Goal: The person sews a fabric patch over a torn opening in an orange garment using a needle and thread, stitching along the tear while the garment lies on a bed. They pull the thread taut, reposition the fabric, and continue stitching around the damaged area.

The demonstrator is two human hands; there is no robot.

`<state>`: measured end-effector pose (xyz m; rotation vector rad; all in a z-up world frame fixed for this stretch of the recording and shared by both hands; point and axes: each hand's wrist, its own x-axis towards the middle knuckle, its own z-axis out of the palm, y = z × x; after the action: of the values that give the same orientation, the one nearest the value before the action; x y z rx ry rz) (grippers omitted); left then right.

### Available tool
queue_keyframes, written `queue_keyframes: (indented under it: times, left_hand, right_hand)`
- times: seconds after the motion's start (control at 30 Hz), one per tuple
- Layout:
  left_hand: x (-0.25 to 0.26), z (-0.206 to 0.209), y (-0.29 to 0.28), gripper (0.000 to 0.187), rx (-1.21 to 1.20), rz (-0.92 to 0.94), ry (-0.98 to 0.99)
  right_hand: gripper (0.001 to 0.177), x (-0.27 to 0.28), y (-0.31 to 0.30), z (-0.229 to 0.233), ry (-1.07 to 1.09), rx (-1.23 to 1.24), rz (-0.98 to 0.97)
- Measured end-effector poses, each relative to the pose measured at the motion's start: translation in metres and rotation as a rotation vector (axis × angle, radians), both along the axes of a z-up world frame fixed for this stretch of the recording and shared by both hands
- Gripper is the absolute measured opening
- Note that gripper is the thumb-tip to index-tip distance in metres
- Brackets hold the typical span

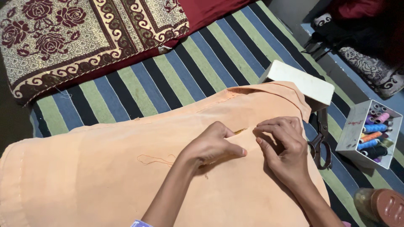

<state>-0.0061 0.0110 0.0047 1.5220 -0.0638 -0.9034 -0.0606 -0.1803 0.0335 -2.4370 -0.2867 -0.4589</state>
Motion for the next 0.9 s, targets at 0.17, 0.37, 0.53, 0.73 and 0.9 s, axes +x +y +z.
queue_keyframes:
  times: [0.17, 0.37, 0.53, 0.73, 0.9]
  left_hand:
    - [-0.004, 0.007, 0.018, 0.015, 0.062, -0.021, 0.067]
    - [-0.003, -0.002, 0.035, 0.026, 0.08, -0.08, -0.047]
    - [-0.013, 0.003, 0.039, 0.033, 0.149, 0.046, -0.204]
    - [-0.019, 0.028, 0.051, 0.027, 0.734, 0.242, -0.55]
    - [-0.01, 0.006, 0.058, 0.046, 0.908, 0.458, -0.918]
  right_hand:
    - [0.024, 0.0, 0.001, -0.001, 0.007, 0.011, -0.003]
    - [0.025, 0.001, 0.001, 0.001, 0.025, 0.018, -0.016]
    - [0.021, -0.001, -0.007, -0.005, 0.027, 0.058, -0.031]
    - [0.026, 0.015, -0.054, -0.028, -0.008, 0.053, -0.327]
    - [0.033, 0.056, -0.091, -0.061, 0.264, 0.351, -0.468]
